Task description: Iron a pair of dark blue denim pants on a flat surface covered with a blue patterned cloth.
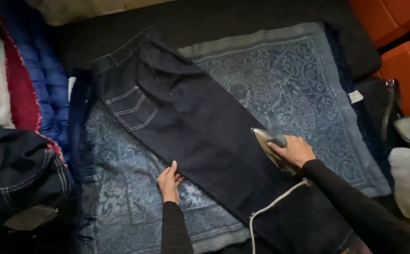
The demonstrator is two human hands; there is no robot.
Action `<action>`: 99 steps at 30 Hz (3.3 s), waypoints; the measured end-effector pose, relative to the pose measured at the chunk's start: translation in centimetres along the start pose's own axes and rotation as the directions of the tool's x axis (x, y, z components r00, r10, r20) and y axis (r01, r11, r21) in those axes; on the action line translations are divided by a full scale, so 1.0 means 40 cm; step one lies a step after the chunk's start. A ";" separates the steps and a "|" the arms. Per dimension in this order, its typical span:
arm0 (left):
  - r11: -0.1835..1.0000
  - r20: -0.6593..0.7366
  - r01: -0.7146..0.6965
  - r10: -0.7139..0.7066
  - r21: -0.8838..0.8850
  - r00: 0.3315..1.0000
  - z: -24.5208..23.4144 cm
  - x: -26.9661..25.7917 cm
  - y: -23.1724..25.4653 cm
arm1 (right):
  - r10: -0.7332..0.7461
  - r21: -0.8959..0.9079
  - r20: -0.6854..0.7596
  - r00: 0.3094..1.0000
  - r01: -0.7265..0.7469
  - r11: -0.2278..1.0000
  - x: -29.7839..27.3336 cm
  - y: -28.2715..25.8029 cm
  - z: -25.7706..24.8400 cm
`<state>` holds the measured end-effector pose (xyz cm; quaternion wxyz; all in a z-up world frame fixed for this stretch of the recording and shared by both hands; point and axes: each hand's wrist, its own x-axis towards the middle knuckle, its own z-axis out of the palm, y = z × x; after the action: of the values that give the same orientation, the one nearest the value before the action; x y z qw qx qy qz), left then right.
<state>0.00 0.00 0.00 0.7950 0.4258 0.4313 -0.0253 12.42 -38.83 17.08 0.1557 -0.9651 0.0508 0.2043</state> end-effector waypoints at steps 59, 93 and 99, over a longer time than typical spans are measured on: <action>1.000 0.066 -0.012 0.014 -0.025 0.998 -0.015 0.029 -0.020 | -0.172 0.161 0.155 0.973 0.147 0.976 -0.091 -0.075 0.110; 0.509 0.321 -0.063 -0.439 0.859 0.839 -0.038 -0.730 -0.819 | -0.319 0.074 0.126 0.939 0.312 0.947 -0.217 -0.525 0.298; 0.580 0.569 -0.306 -0.347 0.755 0.746 -0.128 -0.707 -0.803 | -0.297 0.083 0.225 0.928 0.285 0.955 -0.219 -0.563 0.308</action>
<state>-34.22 -26.10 -2.42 0.6057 0.6964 0.0618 -0.3799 3.42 -13.28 16.28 0.2129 -0.9269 -0.1065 0.2902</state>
